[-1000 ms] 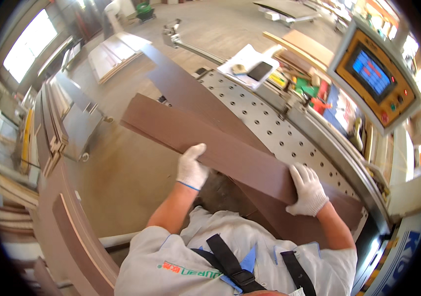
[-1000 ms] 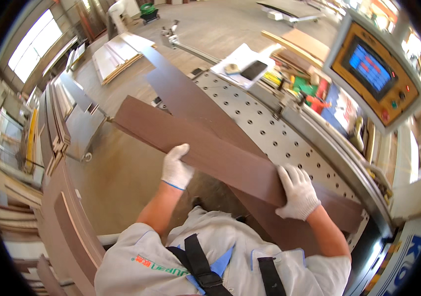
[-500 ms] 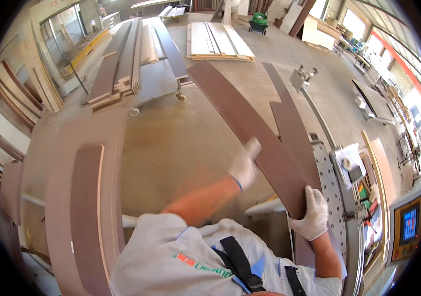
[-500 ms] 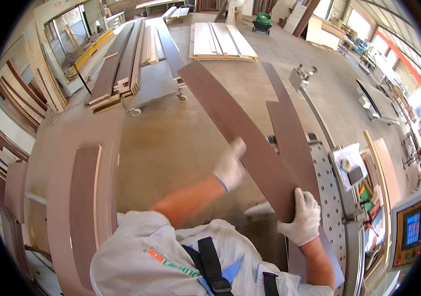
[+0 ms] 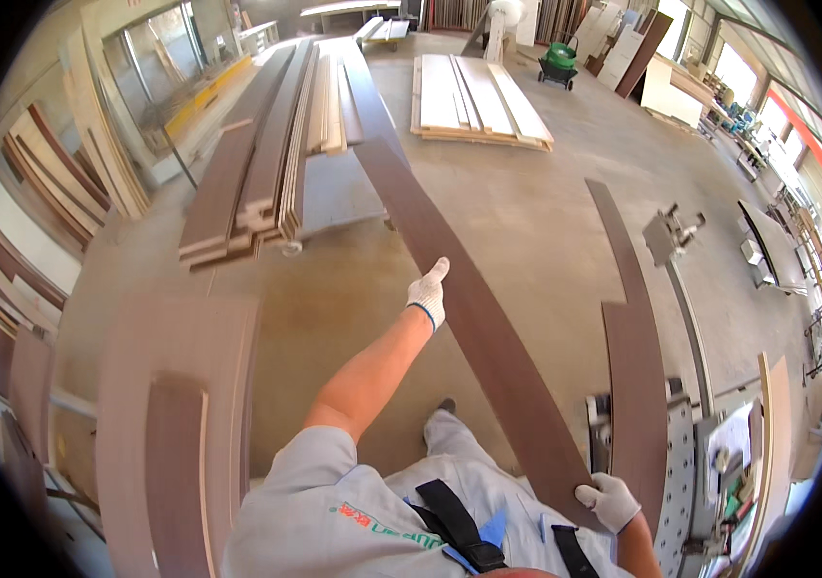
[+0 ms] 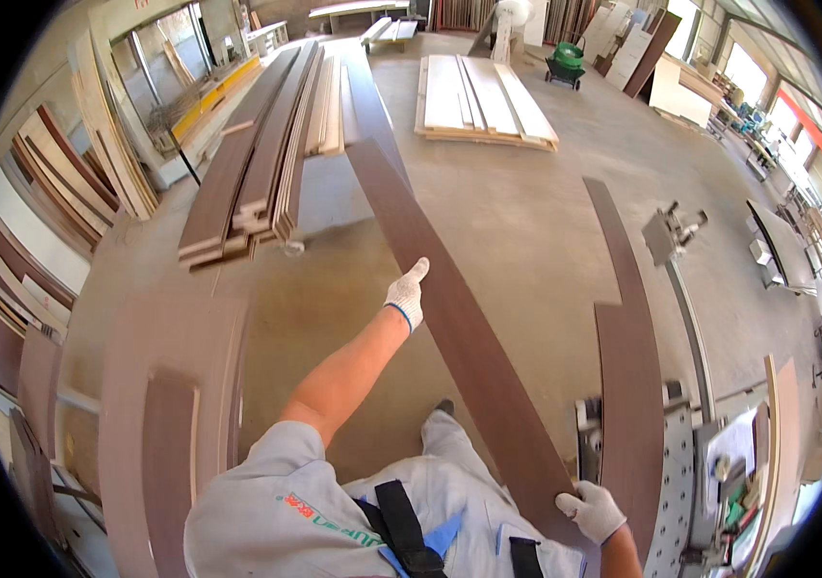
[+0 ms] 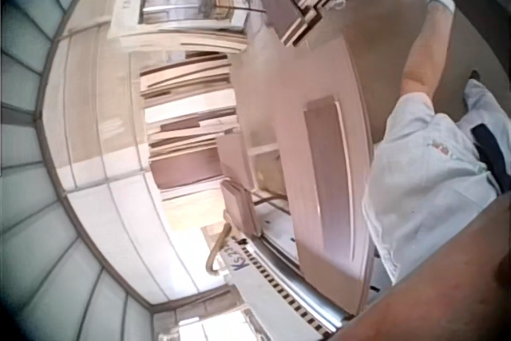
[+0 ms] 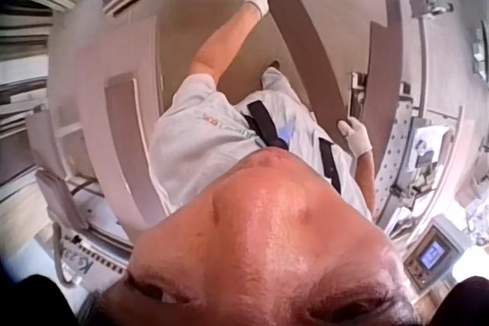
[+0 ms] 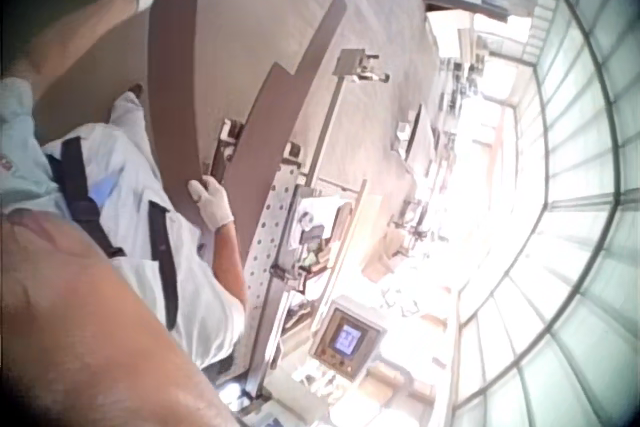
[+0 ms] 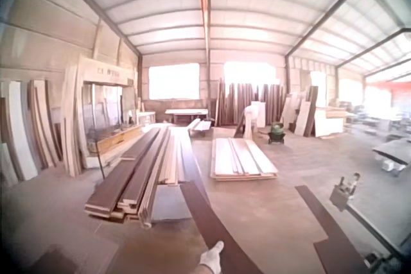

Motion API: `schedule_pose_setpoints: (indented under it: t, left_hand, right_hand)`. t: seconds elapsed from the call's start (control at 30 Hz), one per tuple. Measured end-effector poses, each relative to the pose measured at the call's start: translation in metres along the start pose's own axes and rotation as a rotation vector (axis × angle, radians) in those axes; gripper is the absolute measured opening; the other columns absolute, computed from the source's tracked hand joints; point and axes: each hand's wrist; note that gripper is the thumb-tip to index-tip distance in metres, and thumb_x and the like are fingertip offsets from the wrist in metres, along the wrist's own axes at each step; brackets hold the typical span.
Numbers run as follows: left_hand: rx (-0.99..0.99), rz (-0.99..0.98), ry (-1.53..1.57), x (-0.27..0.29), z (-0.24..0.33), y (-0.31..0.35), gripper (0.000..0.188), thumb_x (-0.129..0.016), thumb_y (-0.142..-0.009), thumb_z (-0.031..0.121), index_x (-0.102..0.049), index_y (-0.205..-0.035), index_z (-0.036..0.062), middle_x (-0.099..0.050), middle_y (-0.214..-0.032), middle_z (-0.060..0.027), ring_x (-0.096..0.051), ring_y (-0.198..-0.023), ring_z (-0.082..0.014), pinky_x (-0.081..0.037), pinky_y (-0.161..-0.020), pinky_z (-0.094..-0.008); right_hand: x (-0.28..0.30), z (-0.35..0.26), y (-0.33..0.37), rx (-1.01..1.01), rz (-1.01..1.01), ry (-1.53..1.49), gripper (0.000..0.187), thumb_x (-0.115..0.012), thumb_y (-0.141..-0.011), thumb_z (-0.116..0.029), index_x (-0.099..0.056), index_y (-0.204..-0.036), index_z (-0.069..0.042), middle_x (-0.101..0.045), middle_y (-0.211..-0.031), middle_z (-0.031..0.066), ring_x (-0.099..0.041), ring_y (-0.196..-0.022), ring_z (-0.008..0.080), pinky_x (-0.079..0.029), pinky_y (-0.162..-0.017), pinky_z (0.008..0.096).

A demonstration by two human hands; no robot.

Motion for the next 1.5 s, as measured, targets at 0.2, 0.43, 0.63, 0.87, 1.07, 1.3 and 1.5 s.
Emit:
schedule_pose_setpoints:
  t: [0.2, 0.43, 0.63, 0.87, 1.07, 1.3, 1.5]
  left_hand:
    - [-0.028, 0.026, -0.107, 0.006, 0.037, -0.182, 0.075, -0.077, -0.102, 0.04, -0.053, -0.154, -0.0084, -0.053, -0.164, -0.0229, -0.055, -0.146, -0.0358, -0.042, -0.124, -0.0455]
    - [-0.285, -0.047, -0.387, -0.021, 0.05, -0.194, 0.08, -0.072, -0.103, 0.025, -0.033, -0.165, -0.0093, -0.052, -0.163, -0.0224, -0.053, -0.147, -0.0339, -0.04, -0.124, -0.0428]
    - [-0.434, 0.119, -0.434, -0.015, 0.171, -0.307, 0.076, -0.067, -0.105, 0.02, -0.032, -0.167, -0.007, -0.052, -0.161, -0.0253, -0.056, -0.143, -0.0352, -0.044, -0.122, -0.042]
    - [-0.346, 0.215, -0.977, 0.026, 0.301, -0.489, 0.072, -0.072, -0.098, 0.039, -0.053, -0.154, -0.0007, -0.059, -0.151, -0.0299, -0.059, -0.138, -0.0439, -0.047, -0.118, -0.0479]
    - [-0.33, 0.358, -1.126, 0.047, 0.315, -0.555, 0.067, -0.074, -0.094, 0.051, -0.068, -0.132, -0.003, -0.069, -0.13, -0.0338, -0.066, -0.124, -0.0504, -0.052, -0.108, -0.0528]
    - [-0.384, 0.178, -1.099, 0.073, 0.316, -0.574, 0.059, -0.072, -0.099, 0.04, -0.067, -0.135, -0.0067, -0.074, -0.13, -0.0311, -0.069, -0.125, -0.0476, -0.053, -0.108, -0.0491]
    - [-0.381, 0.042, -0.801, 0.072, 0.3, -0.556, 0.059, -0.073, -0.099, 0.04, -0.067, -0.137, -0.005, -0.074, -0.129, -0.0305, -0.071, -0.123, -0.0463, -0.054, -0.106, -0.0479]
  right_hand:
    - [-0.001, -0.169, -0.121, 0.161, 0.045, 0.08, 0.049, -0.069, -0.096, -0.038, -0.075, -0.111, 0.008, -0.074, -0.083, 0.0153, -0.071, -0.082, 0.0207, -0.057, -0.077, 0.0381]
    - [-0.036, -0.37, -0.316, 0.304, -0.03, 0.031, 0.049, -0.061, -0.102, -0.038, -0.075, -0.113, 0.007, -0.076, -0.093, 0.0194, -0.074, -0.091, 0.0244, -0.057, -0.084, 0.041]
    - [-0.107, -0.538, -0.473, 0.426, -0.24, -0.334, 0.047, -0.066, -0.108, -0.028, -0.068, -0.143, 0.002, -0.078, -0.119, 0.0111, -0.072, -0.106, 0.0186, -0.058, -0.095, 0.0354]
    - [-0.202, -0.656, -0.6, 0.533, 0.046, -0.218, 0.055, -0.064, -0.105, -0.039, -0.066, -0.147, -0.003, -0.074, -0.131, 0.0276, -0.073, -0.12, 0.0364, -0.056, -0.104, 0.043]
    - [-0.215, -0.699, -0.616, 0.269, 0.214, 0.466, 0.057, -0.055, -0.102, -0.057, -0.075, -0.124, -0.008, -0.068, -0.127, 0.0295, -0.069, -0.118, 0.0467, -0.055, -0.105, 0.054]
    - [-0.22, -0.691, -0.602, 0.268, 0.211, 0.37, 0.057, -0.066, -0.095, -0.055, -0.079, -0.122, -0.006, -0.074, -0.124, 0.0247, -0.069, -0.12, 0.0435, -0.053, -0.108, 0.0527]
    - [-0.223, -0.665, -0.6, 0.289, 0.289, 0.298, 0.052, -0.071, -0.091, -0.052, -0.083, -0.108, -0.005, -0.077, -0.109, 0.0261, -0.072, -0.11, 0.0437, -0.057, -0.099, 0.0508]
Point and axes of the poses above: each hand's wrist, its own y-axis away from the middle knuckle, its own x-axis out of the back of the hand, z = x × y
